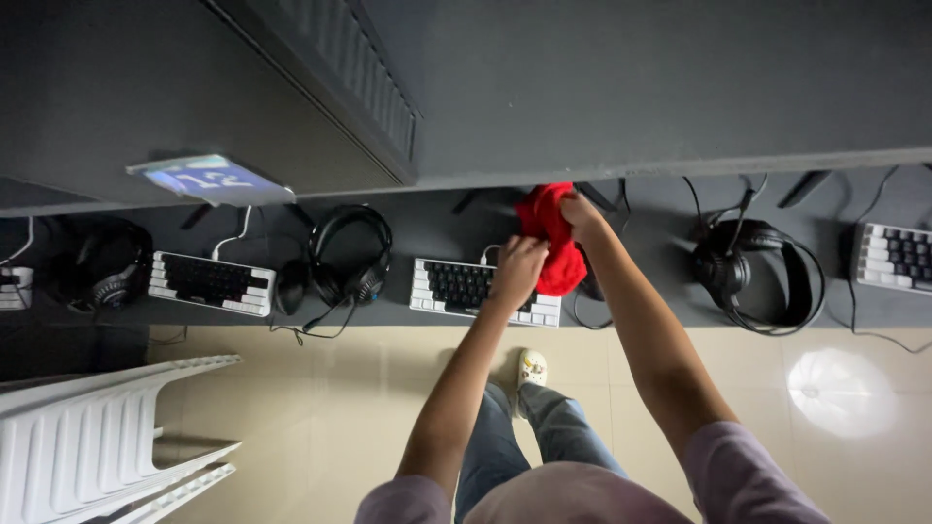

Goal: The person wipes a computer mouse, headphones, and a keyboard with a red cloth. They lift and turn each item to wipe different sides and surfaces, then place them back on the desk.

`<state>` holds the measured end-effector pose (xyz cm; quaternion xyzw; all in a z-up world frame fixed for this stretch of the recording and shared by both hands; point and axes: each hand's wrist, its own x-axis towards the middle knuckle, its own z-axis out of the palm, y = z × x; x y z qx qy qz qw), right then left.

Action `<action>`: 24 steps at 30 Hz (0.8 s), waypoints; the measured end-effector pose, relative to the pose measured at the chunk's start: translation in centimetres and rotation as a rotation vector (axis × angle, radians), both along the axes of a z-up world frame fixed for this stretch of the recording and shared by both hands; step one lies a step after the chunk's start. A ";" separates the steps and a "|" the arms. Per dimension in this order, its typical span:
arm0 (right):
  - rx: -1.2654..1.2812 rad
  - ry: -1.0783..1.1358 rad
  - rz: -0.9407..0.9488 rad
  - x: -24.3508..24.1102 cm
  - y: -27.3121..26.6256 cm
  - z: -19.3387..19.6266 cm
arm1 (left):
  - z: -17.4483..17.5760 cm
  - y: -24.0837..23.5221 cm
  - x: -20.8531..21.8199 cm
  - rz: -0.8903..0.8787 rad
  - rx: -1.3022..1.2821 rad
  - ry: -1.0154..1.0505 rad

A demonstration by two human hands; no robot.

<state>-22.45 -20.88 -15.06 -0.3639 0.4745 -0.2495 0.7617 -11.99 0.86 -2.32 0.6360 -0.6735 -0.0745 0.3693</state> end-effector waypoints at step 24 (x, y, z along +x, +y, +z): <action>-0.007 -0.156 -0.231 0.0 7.2 0.5 | -4.7 -5.7 3.5 0.307 0.019 0.544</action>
